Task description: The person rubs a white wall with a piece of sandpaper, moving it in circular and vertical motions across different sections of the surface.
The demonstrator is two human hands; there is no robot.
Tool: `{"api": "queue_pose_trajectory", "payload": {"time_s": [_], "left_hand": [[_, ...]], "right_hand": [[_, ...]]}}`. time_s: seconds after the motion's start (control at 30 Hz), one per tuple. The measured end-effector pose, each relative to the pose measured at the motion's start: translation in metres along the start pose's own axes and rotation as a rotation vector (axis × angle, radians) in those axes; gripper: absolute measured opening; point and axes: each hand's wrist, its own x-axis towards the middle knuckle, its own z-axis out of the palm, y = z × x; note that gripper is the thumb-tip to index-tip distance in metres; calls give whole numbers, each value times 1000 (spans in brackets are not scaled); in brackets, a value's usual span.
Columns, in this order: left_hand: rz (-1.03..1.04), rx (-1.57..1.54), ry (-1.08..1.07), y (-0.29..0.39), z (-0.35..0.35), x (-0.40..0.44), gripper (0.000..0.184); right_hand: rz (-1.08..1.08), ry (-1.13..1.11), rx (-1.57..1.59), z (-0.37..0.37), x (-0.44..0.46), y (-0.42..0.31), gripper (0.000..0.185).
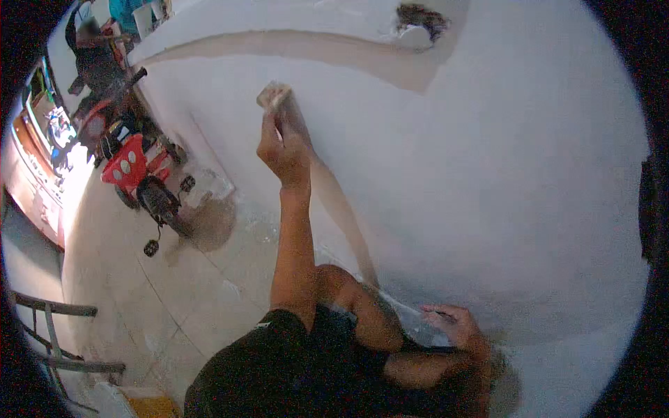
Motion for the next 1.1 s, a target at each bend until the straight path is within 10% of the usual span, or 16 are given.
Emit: {"api": "queue_pose_trajectory", "payload": {"time_s": [0.27, 0.43, 0.6, 0.67, 0.8, 0.9, 0.97, 1.1], "left_hand": [[496, -257, -284, 114, 3, -83, 32], [-67, -7, -83, 52, -4, -49, 34], [311, 37, 55, 47, 15, -75, 33], [77, -193, -326, 118, 5, -115, 34], [337, -237, -655, 129, 17, -155, 48], [359, -96, -268, 107, 14, -100, 39], [0, 20, -81, 72, 3, -57, 28], [122, -14, 44, 43, 9, -63, 31]], "right_hand": [[66, -39, -832, -11, 0, 189, 46], [159, -164, -707, -11, 7, 135, 53], [337, -50, -717, 4, -1, 93, 58], [234, 32, -793, 10, -11, 111, 59], [73, 177, -915, 7, -11, 134, 61], [218, -16, -750, -4, 3, 130, 60], [224, 26, -700, -3, -2, 126, 61], [230, 101, -627, 1, -11, 87, 63]]}}
